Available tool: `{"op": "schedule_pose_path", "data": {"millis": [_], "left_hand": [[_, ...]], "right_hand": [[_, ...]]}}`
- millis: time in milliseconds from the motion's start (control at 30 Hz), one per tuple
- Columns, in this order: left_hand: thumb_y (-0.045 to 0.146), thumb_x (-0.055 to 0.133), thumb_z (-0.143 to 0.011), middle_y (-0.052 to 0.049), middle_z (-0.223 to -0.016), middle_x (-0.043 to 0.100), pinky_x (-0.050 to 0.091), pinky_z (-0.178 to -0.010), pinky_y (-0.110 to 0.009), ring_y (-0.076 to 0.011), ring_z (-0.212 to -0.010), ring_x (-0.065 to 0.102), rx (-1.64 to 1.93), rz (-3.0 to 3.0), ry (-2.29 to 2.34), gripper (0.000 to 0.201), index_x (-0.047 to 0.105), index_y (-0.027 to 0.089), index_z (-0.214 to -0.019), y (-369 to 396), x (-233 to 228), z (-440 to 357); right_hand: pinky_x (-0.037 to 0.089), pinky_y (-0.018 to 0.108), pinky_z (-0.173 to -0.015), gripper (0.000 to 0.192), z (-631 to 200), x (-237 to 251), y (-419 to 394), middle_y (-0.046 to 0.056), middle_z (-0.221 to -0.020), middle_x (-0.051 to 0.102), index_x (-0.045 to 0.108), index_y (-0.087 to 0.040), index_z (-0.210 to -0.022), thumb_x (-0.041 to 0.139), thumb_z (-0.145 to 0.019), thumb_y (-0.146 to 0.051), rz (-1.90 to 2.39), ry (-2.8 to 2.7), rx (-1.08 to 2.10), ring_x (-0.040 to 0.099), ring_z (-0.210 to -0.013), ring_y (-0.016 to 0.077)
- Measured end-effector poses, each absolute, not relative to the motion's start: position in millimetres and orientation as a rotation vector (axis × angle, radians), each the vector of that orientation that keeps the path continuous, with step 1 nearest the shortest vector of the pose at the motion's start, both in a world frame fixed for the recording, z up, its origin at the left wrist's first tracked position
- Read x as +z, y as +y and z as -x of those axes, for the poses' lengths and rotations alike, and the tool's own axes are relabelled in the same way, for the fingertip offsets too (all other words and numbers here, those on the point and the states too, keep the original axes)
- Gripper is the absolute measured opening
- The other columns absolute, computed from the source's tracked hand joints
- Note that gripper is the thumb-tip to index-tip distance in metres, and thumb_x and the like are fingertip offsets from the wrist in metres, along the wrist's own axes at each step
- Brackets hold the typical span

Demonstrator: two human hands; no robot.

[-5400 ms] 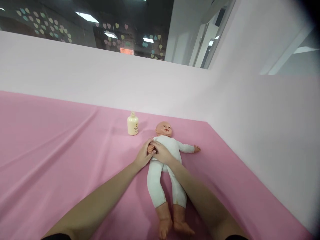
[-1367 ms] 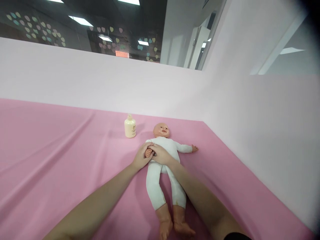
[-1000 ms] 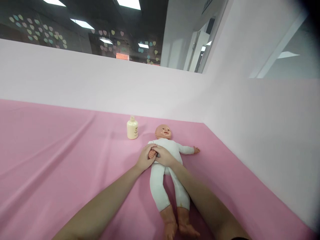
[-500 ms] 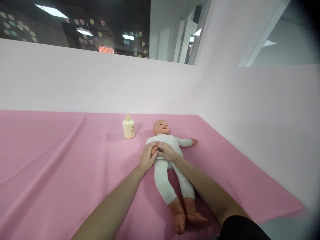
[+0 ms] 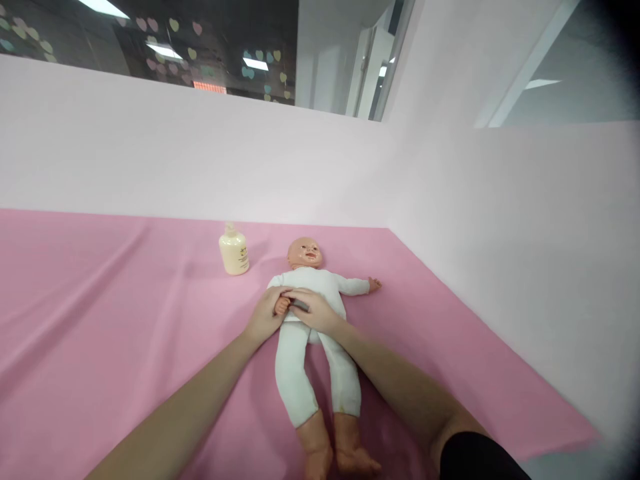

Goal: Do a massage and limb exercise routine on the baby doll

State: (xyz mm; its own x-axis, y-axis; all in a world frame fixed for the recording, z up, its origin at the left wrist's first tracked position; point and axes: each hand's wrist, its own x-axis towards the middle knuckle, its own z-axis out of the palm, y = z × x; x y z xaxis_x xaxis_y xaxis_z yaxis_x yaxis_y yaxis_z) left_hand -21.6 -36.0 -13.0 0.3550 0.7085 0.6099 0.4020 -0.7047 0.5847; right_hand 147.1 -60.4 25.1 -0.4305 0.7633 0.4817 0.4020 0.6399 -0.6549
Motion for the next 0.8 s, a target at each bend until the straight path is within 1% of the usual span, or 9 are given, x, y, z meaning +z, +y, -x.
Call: {"op": "schedule_pose_path", "data": {"millis": [100, 167, 267, 433, 500, 667, 800], "left_hand": [[0.015, 0.054, -0.075, -0.006, -0.105, 0.062, 0.047, -0.090, -0.041, -0.0222, -0.098, 0.058, 1.276, -2.291, 0.978, 0.036, 0.054, 0.021, -0.110, -34.2, -12.1, 21.6], [0.019, 0.055, -0.076, -0.006, -0.103, 0.062, 0.047, -0.089, -0.040, -0.0222, -0.096, 0.058, 1.273, -2.294, 0.969, 0.034, 0.054, 0.021, -0.110, -34.6, -11.5, 21.8], [0.025, 0.056, -0.080, -0.006, -0.103, 0.062, 0.047, -0.088, -0.039, -0.0218, -0.096, 0.058, 1.251, -2.290, 0.971, 0.031, 0.053, 0.021, -0.111, -36.6, -10.7, 22.4], [0.033, 0.056, -0.084, -0.007, -0.105, 0.062, 0.047, -0.088, -0.039, -0.0220, -0.097, 0.059, 1.240, -2.268, 0.955, 0.031, 0.052, 0.020, -0.112, -41.5, -7.4, 23.3], [0.032, 0.056, -0.084, -0.006, -0.105, 0.062, 0.047, -0.089, -0.040, -0.0221, -0.097, 0.059, 1.224, -2.251, 0.974, 0.030, 0.053, 0.020, -0.111, -43.5, -5.4, 23.0], [0.023, 0.056, -0.080, -0.006, -0.104, 0.062, 0.046, -0.090, -0.040, -0.0224, -0.097, 0.059, 1.207, -2.224, 1.000, 0.029, 0.055, 0.020, -0.108, -45.7, -3.2, 21.6], [0.026, 0.056, -0.081, -0.006, -0.100, 0.062, 0.047, -0.089, -0.040, -0.0222, -0.096, 0.059, 1.172, -2.182, 1.022, 0.028, 0.055, 0.020, -0.108, -47.6, -1.2, 20.7]], "right_hand": [[0.042, 0.032, -0.103, 0.032, -149.6, 25.5, -60.6, 0.001, -0.118, 0.063, 0.063, -0.027, -0.111, 0.057, -0.082, -0.014, 0.902, -2.041, 0.621, 0.057, -0.114, 0.0170], [0.042, 0.033, -0.102, 0.028, -150.6, 26.2, -60.7, 0.003, -0.118, 0.063, 0.063, -0.025, -0.110, 0.059, -0.082, -0.019, 0.876, -2.027, 0.651, 0.057, -0.113, 0.0172], [0.043, 0.034, -0.100, 0.029, -151.3, 27.1, -61.0, 0.005, -0.117, 0.063, 0.064, -0.022, -0.109, 0.063, -0.081, -0.026, 0.815, -2.019, 0.684, 0.057, -0.111, 0.0177], [0.043, 0.032, -0.098, 0.024, -151.3, 26.4, -61.1, 0.004, -0.112, 0.065, 0.065, -0.022, -0.108, 0.059, -0.085, -0.024, 0.758, -2.018, 0.664, 0.058, -0.107, 0.0154], [0.044, 0.032, -0.097, 0.023, -151.4, 25.1, -60.7, 0.004, -0.110, 0.065, 0.065, -0.021, -0.108, 0.056, -0.087, -0.024, 0.765, -2.025, 0.646, 0.058, -0.105, 0.0153], [0.047, 0.032, -0.092, 0.023, -151.5, 22.2, -59.0, 0.005, -0.106, 0.066, 0.066, -0.020, -0.107, 0.054, -0.087, -0.022, 0.773, -2.033, 0.624, 0.060, -0.100, 0.0156], [0.047, 0.032, -0.092, 0.024, -151.0, 26.3, -60.9, 0.005, -0.107, 0.066, 0.066, -0.021, -0.108, 0.055, -0.086, -0.022, 0.799, -2.037, 0.650, 0.060, -0.100, 0.0171]]}}
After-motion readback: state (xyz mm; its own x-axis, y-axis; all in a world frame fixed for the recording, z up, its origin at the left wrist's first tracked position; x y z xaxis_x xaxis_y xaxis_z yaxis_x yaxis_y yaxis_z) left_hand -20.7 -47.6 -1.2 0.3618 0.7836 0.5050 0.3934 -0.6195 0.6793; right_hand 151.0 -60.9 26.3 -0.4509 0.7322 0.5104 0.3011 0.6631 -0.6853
